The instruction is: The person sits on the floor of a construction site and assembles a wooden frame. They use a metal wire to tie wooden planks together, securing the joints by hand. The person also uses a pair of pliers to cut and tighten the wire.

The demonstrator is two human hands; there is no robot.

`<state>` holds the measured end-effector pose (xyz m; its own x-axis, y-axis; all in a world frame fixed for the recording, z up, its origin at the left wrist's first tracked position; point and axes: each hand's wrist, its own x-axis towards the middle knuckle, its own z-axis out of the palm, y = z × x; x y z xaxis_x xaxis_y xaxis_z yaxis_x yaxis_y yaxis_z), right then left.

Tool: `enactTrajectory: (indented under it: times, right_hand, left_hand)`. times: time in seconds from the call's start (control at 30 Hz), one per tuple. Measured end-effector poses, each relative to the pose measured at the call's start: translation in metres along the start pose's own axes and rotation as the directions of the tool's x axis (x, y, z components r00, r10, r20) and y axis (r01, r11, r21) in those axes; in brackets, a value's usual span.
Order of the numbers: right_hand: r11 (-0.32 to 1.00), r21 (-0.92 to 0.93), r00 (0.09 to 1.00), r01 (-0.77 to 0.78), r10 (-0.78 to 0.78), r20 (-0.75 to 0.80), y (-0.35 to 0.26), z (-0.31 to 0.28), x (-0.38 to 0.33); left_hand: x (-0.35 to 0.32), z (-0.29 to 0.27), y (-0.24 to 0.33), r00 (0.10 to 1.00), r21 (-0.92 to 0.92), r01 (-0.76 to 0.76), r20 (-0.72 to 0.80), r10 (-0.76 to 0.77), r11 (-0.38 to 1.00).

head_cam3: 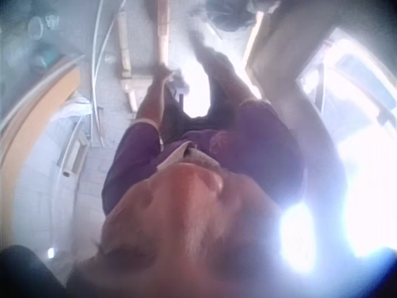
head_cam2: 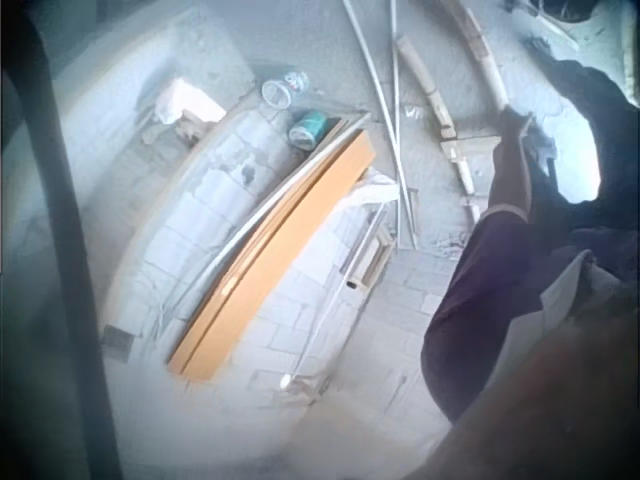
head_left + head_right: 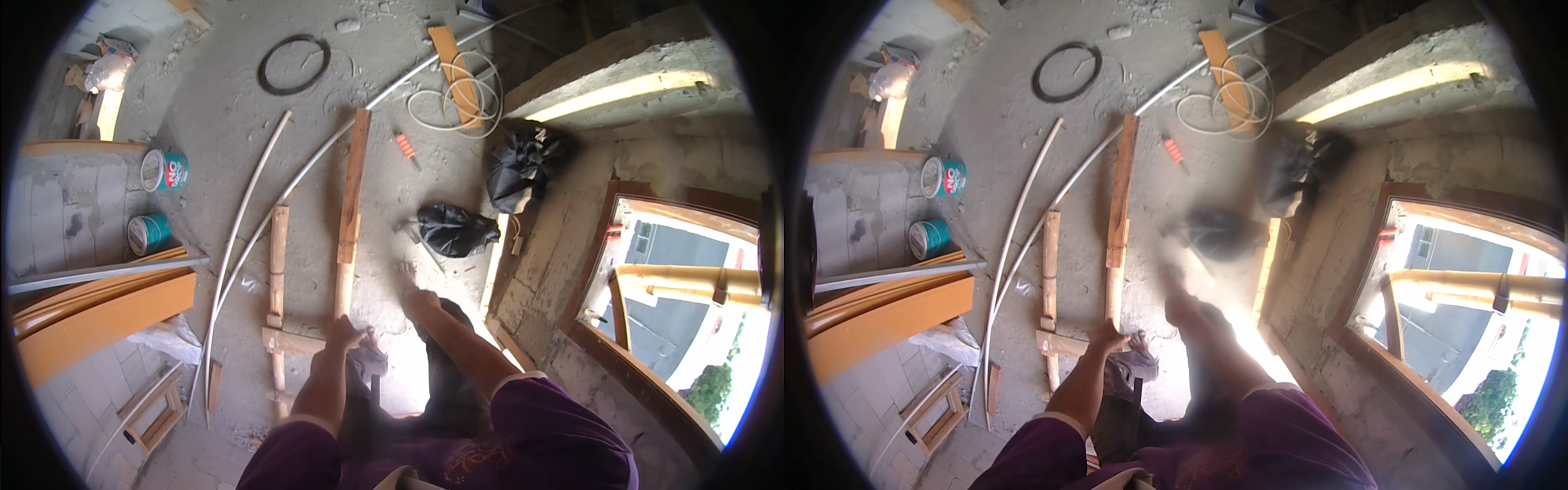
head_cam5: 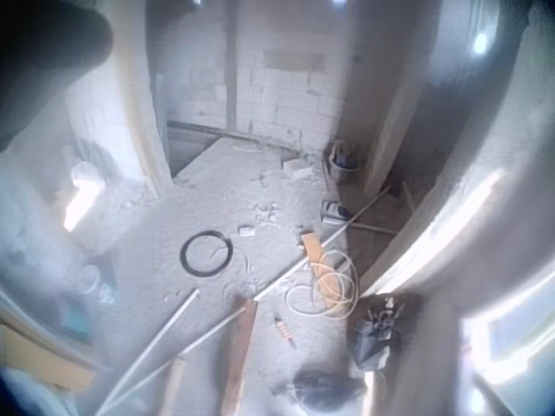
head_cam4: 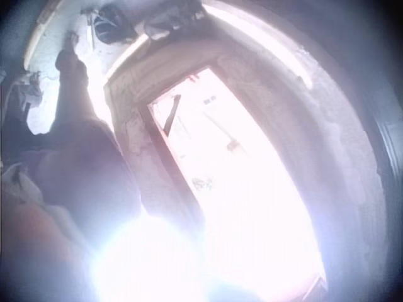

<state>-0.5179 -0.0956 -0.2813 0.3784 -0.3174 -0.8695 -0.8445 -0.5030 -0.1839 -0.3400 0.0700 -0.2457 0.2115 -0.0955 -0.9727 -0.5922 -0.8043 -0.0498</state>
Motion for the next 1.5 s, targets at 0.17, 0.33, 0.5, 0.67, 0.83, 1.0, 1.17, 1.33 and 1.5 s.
enactTrajectory:
  times: [0.17,0.33,0.5,0.67,0.83,1.0,1.17,1.33,1.5]
  right_hand:
    - [0.936,0.004,0.905,0.352,-0.340,-0.254,-0.034,-0.057,-0.137]
    - [0.964,0.258,0.964,0.070,0.001,-0.265,0.057,-0.100,-0.228]
    - [0.920,0.211,0.936,-0.330,0.348,-0.058,0.191,-0.117,-0.296]
    - [0.892,0.233,0.918,-0.387,0.397,0.006,0.236,-0.136,-0.335]
    - [0.901,0.350,0.961,-0.256,0.277,-0.012,0.224,-0.159,-0.326]
    - [0.932,0.331,0.962,-0.145,0.212,-0.175,0.223,-0.212,-0.300]
    - [0.810,0.584,0.899,-0.045,0.288,-0.330,0.263,-0.221,-0.238]
    - [0.564,0.824,0.913,-0.056,0.363,-0.186,0.157,-0.298,-0.268]
    - [0.463,0.870,0.936,-0.170,0.351,-0.004,0.081,-0.325,-0.286]
  left_hand:
    - [-0.156,0.036,-0.051,0.988,0.014,-0.125,-0.089,0.125,0.992]
    - [-0.218,0.074,-0.064,0.983,-0.202,-0.178,-0.087,0.163,0.963]
    - [-0.275,0.069,-0.120,0.999,-0.808,-0.043,-0.026,0.036,0.588]
    - [-0.364,0.061,-0.154,0.948,-0.857,0.271,0.160,-0.273,0.439]
    - [-0.372,0.139,-0.188,0.970,-0.850,0.230,0.161,-0.181,0.474]
    - [-0.385,0.138,-0.168,0.977,-0.921,0.213,0.189,-0.102,0.327]
    - [-0.377,0.095,-0.155,0.982,-0.924,0.185,0.165,-0.088,0.336]
    - [-0.358,0.030,-0.179,0.982,-0.913,0.187,0.158,-0.107,0.364]
    - [-0.342,-0.040,-0.220,0.978,-0.882,0.209,0.187,-0.092,0.422]
